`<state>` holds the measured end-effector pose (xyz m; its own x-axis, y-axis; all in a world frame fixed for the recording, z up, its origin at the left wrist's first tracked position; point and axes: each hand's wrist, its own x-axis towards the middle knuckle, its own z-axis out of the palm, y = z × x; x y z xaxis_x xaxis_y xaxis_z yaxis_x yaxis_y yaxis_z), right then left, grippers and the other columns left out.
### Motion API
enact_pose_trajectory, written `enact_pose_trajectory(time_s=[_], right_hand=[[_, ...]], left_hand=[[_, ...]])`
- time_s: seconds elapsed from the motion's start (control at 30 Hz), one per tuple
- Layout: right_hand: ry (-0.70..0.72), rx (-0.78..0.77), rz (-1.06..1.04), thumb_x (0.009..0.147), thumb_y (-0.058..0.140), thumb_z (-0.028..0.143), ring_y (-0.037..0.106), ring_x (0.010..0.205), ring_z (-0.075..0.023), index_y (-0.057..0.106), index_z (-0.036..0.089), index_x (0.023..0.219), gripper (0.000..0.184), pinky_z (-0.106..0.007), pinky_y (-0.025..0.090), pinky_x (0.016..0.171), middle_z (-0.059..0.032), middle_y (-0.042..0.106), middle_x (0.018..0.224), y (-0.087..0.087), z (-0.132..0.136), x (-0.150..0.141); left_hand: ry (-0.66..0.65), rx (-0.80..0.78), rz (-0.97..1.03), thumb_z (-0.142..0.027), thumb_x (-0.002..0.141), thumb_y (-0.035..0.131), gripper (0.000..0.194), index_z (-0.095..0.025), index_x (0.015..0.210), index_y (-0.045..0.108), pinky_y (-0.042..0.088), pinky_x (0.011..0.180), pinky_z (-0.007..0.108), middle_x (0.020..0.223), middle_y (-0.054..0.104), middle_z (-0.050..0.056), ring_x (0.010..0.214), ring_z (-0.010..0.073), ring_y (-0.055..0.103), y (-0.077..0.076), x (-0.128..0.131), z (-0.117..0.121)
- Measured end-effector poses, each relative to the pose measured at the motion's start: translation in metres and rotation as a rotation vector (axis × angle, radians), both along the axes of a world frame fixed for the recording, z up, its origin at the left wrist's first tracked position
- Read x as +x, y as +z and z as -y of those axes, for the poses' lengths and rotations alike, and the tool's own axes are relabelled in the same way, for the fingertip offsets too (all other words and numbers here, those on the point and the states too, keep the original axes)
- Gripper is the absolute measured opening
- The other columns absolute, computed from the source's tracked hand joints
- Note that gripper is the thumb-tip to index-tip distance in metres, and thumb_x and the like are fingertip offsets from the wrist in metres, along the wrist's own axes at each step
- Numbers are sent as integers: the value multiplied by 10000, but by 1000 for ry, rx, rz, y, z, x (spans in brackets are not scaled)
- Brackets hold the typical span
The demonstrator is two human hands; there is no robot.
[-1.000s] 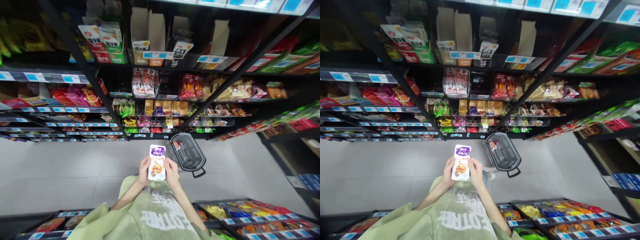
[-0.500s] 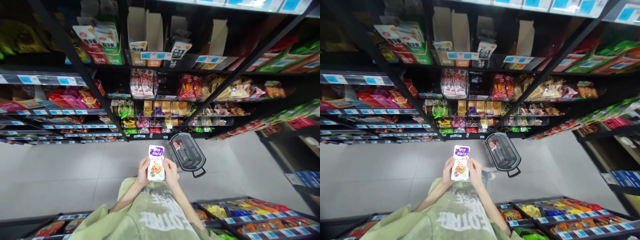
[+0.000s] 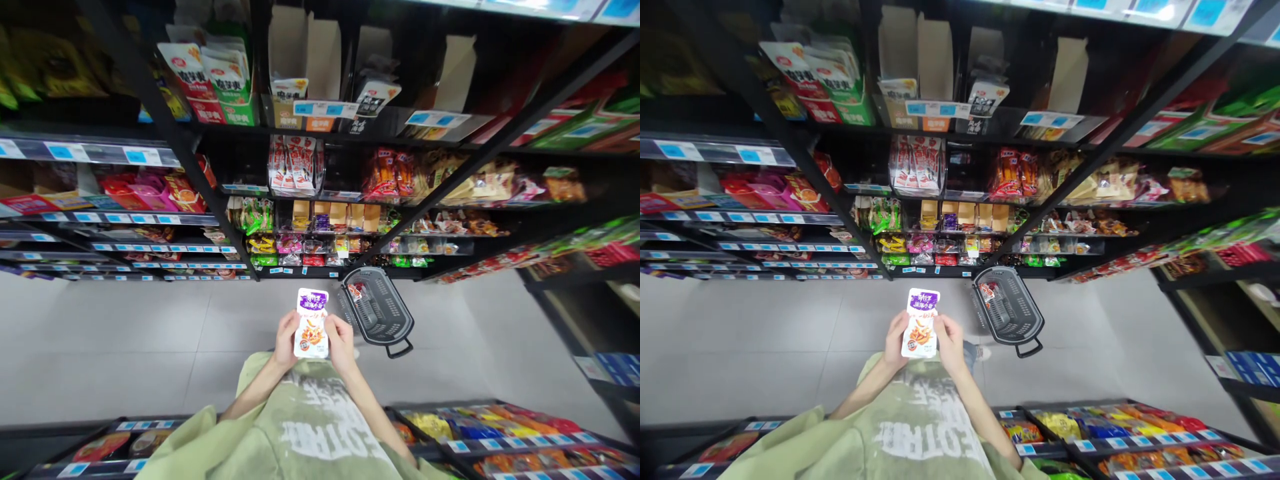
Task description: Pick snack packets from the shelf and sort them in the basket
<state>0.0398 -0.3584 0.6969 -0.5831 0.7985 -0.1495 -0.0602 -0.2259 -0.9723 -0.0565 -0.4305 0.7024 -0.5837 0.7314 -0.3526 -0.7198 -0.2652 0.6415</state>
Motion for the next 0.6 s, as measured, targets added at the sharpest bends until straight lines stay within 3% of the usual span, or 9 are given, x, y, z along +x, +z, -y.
enact_pose_trajectory(time_s=[0.6], right_hand=[[-2, 15, 27, 848, 557, 483, 316, 522, -101, 494, 172, 596, 405, -224, 291, 486, 35, 425, 559, 6, -8, -4]], left_hand=[[-13, -9, 35, -364, 706, 733, 254, -122, 764, 680, 486, 662, 268, 776, 721, 57, 689, 191, 651, -3, -4, -8]])
